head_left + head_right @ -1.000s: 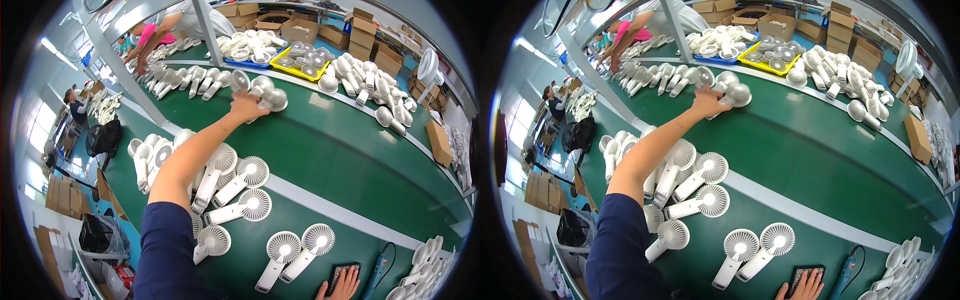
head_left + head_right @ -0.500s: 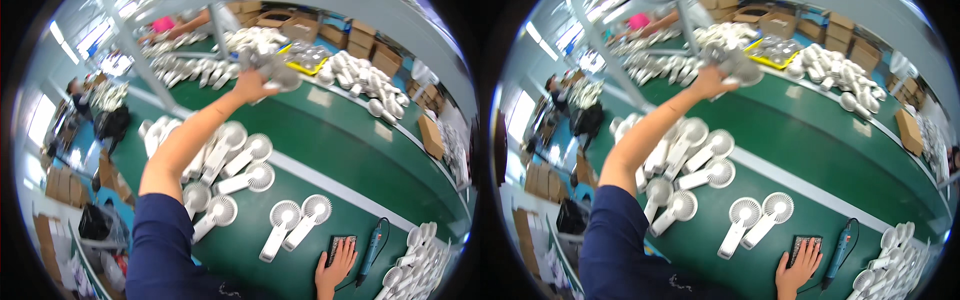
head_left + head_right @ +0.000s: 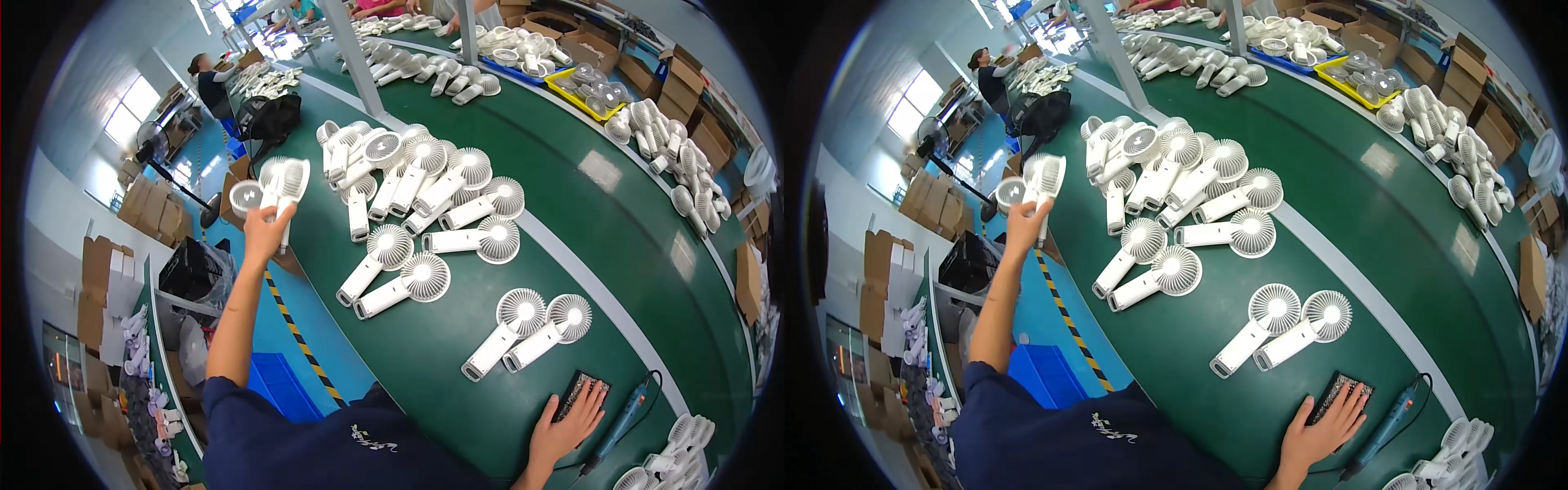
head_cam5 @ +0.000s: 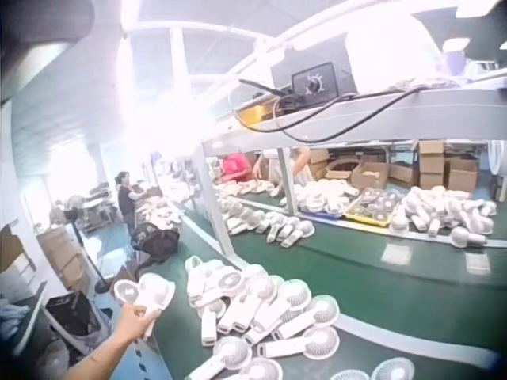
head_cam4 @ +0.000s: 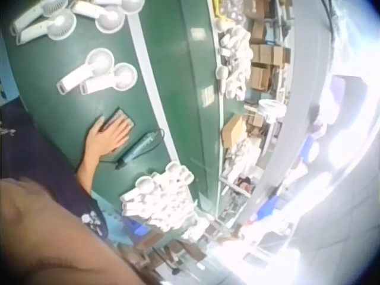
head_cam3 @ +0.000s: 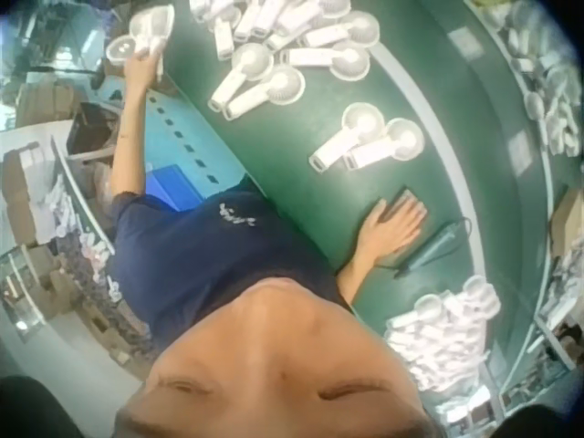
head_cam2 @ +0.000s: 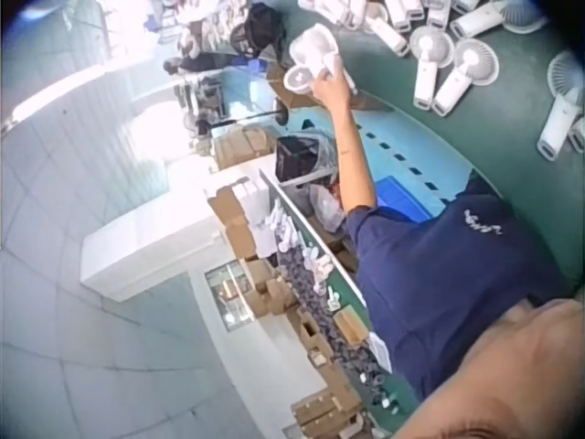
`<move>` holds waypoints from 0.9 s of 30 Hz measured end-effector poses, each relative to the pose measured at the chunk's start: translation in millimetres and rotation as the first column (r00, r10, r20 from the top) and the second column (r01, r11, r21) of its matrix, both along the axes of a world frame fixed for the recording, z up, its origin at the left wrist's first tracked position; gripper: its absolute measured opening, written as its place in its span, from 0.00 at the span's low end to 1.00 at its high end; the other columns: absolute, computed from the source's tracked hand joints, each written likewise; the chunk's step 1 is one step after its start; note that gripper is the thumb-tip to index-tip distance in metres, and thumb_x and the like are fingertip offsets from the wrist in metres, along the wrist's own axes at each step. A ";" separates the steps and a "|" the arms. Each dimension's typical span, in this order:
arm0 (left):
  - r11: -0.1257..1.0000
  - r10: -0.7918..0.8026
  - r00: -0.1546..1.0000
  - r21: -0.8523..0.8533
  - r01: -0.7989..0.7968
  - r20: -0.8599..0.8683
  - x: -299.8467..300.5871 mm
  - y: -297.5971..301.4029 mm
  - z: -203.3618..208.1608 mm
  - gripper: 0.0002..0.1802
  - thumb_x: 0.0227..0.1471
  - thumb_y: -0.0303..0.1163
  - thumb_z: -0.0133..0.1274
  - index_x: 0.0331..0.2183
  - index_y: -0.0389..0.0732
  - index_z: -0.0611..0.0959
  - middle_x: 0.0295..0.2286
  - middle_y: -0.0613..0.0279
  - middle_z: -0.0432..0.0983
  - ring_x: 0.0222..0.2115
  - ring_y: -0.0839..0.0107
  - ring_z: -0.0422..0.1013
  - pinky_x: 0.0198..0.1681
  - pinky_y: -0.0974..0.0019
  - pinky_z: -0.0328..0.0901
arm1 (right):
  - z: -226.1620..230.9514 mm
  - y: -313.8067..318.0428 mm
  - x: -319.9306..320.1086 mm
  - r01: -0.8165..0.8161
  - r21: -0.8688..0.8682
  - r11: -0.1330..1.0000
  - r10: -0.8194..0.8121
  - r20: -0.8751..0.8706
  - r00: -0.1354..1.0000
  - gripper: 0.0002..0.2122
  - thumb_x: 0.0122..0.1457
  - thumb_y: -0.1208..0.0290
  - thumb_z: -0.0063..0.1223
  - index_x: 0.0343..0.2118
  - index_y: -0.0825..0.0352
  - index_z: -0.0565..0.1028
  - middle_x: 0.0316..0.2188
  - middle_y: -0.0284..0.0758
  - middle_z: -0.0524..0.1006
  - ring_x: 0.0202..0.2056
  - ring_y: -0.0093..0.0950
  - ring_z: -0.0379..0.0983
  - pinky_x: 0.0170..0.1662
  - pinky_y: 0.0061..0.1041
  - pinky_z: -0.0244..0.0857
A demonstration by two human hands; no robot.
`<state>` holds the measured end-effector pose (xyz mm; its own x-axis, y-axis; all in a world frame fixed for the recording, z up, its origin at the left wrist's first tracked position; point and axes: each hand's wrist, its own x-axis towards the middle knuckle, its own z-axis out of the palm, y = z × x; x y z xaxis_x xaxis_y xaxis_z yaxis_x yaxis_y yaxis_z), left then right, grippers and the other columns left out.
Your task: Assemble small portable electric fans by screwing the housing together and organizing them on the assembly line.
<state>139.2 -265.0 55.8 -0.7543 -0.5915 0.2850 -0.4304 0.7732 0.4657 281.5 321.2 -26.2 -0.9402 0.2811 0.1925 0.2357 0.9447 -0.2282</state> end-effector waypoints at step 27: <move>0.986 -0.163 0.983 0.016 0.165 -0.083 -58.6 15.4 -114.0 0.48 0.59 0.63 0.47 0.70 0.50 0.52 0.67 0.31 0.39 0.68 0.37 0.41 0.66 0.41 0.42 | 1.7 -2.3 2.5 -0.024 0.006 1.000 0.024 -0.019 1.000 0.29 0.59 0.64 0.54 0.62 0.71 0.65 0.67 0.46 0.61 0.68 0.48 0.52 0.70 0.49 0.40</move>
